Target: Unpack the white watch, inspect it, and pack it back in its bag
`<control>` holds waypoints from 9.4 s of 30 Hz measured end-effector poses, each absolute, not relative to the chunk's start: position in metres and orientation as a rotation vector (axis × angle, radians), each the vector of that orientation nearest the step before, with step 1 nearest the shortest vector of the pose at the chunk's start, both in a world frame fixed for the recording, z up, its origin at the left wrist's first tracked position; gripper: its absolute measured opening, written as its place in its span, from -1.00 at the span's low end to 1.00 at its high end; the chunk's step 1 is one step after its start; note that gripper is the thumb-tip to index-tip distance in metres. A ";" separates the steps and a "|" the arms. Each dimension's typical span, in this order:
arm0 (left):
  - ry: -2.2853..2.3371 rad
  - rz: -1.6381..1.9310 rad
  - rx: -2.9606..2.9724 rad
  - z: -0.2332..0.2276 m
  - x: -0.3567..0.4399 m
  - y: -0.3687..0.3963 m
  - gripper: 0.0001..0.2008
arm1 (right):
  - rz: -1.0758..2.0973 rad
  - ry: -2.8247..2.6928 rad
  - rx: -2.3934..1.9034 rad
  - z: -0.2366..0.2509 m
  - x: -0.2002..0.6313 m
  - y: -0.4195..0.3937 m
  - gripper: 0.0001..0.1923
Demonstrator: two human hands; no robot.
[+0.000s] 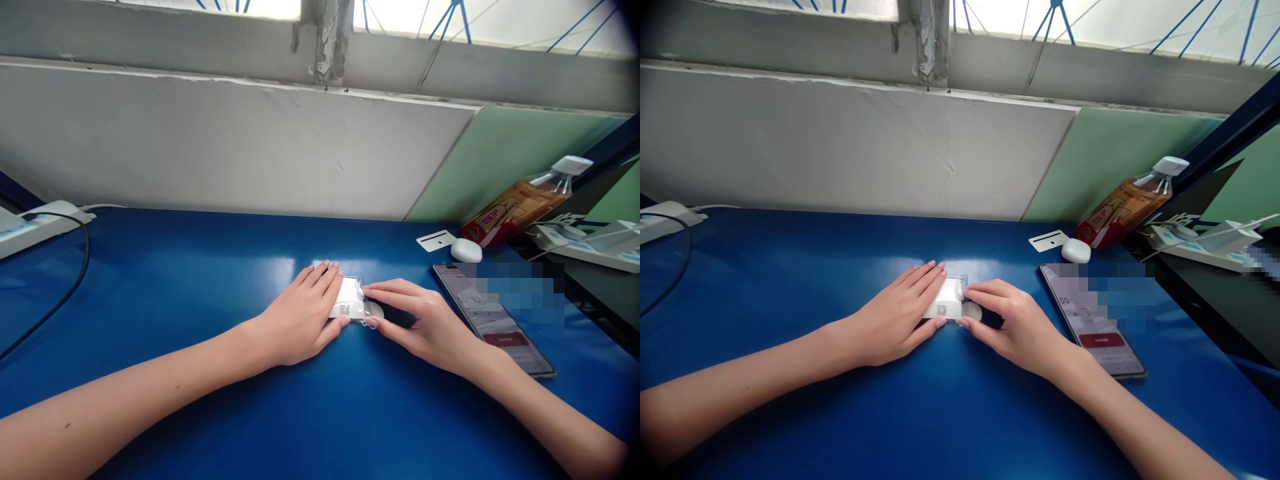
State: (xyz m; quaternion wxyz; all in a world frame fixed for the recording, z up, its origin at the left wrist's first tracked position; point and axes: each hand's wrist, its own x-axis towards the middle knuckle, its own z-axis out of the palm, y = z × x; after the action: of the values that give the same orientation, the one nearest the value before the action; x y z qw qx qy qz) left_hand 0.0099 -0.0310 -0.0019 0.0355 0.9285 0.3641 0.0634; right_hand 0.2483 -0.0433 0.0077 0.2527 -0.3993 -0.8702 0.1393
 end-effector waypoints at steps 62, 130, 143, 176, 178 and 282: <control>1.061 0.237 2.761 -0.001 0.011 -0.029 -0.41 | 0.114 -2.637 -1.024 0.009 0.225 -0.061 -0.43; 0.905 0.492 2.692 0.005 0.003 -0.022 -0.03 | 0.482 -2.680 -1.204 0.014 0.266 -0.036 0.00; 0.972 0.483 2.678 0.001 0.000 -0.019 0.04 | 0.462 -2.716 -1.262 0.013 0.274 -0.030 0.09; 0.996 0.454 2.632 -0.002 0.000 -0.019 0.05 | 0.455 -2.680 -1.247 0.011 0.277 -0.029 0.08; 0.995 0.454 2.633 -0.002 -0.001 -0.019 0.04 | 0.461 -2.672 -1.245 0.011 0.277 -0.030 0.08; 1.102 0.337 2.593 0.002 -0.027 -0.018 -0.26 | 0.415 -2.646 -1.109 0.019 0.272 -0.027 -0.27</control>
State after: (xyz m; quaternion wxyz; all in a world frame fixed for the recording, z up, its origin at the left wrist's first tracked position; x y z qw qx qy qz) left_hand -0.0266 -0.0176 0.0019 0.1514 0.9033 0.3839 0.1174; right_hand 0.2723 -0.0272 0.0190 0.1213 -0.3796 -0.9061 0.1421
